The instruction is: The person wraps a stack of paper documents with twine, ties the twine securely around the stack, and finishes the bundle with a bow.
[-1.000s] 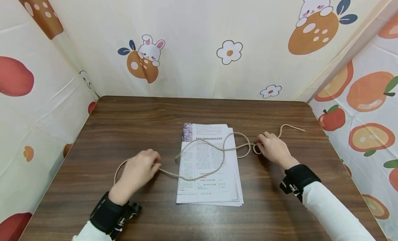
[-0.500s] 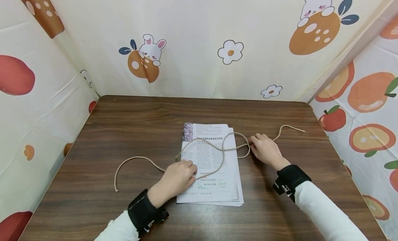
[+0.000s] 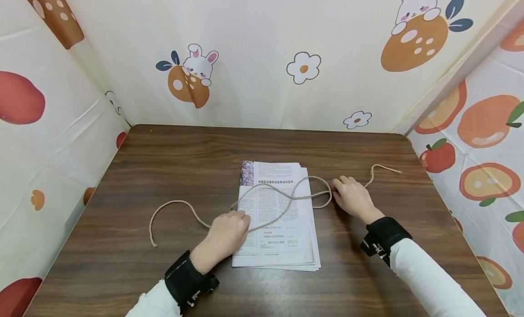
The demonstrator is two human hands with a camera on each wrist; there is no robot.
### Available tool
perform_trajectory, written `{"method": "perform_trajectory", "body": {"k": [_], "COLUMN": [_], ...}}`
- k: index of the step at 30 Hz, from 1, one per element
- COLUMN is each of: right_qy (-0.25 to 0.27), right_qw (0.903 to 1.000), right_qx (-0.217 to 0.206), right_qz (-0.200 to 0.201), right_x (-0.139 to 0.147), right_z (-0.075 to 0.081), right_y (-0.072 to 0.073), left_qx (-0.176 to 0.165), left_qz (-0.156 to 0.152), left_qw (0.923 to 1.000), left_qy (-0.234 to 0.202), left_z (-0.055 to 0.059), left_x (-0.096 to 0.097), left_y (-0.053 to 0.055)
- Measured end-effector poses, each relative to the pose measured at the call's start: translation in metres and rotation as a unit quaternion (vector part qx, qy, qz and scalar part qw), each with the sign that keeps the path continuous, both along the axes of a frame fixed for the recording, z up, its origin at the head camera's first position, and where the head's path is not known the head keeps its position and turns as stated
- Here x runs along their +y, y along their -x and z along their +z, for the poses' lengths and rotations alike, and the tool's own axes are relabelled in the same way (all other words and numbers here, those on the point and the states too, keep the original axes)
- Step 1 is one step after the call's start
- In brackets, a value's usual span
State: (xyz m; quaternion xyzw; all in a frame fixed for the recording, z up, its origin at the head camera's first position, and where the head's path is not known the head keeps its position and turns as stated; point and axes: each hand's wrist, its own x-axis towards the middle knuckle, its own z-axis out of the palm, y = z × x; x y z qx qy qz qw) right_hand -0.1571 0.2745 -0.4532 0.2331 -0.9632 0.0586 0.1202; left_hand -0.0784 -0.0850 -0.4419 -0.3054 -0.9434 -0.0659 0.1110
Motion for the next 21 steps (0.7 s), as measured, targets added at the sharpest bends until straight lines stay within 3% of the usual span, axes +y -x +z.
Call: {"method": "perform_trajectory", "body": {"k": [13,21], "right_qy": [0.003,-0.008], "right_qw": [0.9996,0.9991], "right_qx": [0.028,0.002], "right_qz": [-0.006,-0.042], "right_x": [0.018,0.03], "right_z": [0.002,0.004], "right_y": [-0.003,-0.003], "left_qx": [-0.036,-0.071], "left_qz": [0.106,0.144], "left_qw": [0.9933,0.9868], "left_qy": [-0.03,-0.023], "left_z": [0.002,0.003], "left_x": [-0.067,-0.101], "left_y": [0.008,0.009]}}
